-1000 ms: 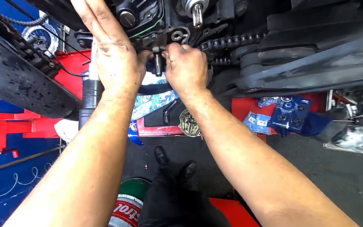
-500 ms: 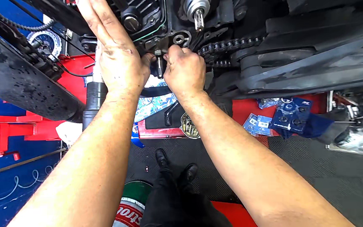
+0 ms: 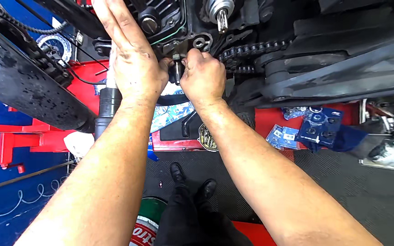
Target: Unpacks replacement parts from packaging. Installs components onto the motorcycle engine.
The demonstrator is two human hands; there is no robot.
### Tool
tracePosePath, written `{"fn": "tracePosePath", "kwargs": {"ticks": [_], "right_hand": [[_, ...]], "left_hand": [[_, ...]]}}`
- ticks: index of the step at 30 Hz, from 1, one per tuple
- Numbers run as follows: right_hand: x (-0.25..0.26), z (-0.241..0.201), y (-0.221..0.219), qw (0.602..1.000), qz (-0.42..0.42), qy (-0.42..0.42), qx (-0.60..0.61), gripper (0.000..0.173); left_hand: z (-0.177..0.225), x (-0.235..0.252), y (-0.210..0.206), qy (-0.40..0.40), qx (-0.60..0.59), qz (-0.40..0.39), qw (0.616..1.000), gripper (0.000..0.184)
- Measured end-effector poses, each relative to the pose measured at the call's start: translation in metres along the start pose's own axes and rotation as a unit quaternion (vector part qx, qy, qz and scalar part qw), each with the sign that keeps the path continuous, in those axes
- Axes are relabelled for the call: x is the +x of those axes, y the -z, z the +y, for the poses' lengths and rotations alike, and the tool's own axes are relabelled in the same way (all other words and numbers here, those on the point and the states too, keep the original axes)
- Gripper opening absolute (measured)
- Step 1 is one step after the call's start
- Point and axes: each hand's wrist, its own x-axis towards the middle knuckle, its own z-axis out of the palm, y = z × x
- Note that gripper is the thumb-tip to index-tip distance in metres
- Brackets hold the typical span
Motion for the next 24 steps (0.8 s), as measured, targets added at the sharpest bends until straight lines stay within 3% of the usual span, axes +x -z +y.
{"fn": "tracePosePath", "kwargs": {"ticks": [7,12,15,20,24], "right_hand": [[0.0,-0.004,0.0,1.0,-0.008,-0.018,0.003,0.017],[0.001,-0.004,-0.003,1.0,0.003,-0.027,0.007,0.017],[0.004,-0.001,-0.001,0.999,0.0,-0.012,0.03,0.018],[0.005,0.014,0.019,0.99,-0.121,0.05,0.043,0.022],[-0.014,0.027,0.027,0.989,-0.132,0.043,0.059,0.031]], "left_hand": [[-0.001,0.001,0.001,-0.004,0.0,0.002,1.0,0.139],[-0.003,0.002,-0.008,-0.031,-0.049,0.072,0.996,0.144],[-0.003,0.004,-0.006,-0.026,-0.055,0.063,0.996,0.145],[-0.005,0.0,-0.005,-0.032,-0.041,0.05,0.997,0.143],[-0.004,-0.009,0.0,-0.03,-0.031,0.047,0.998,0.141]]}}
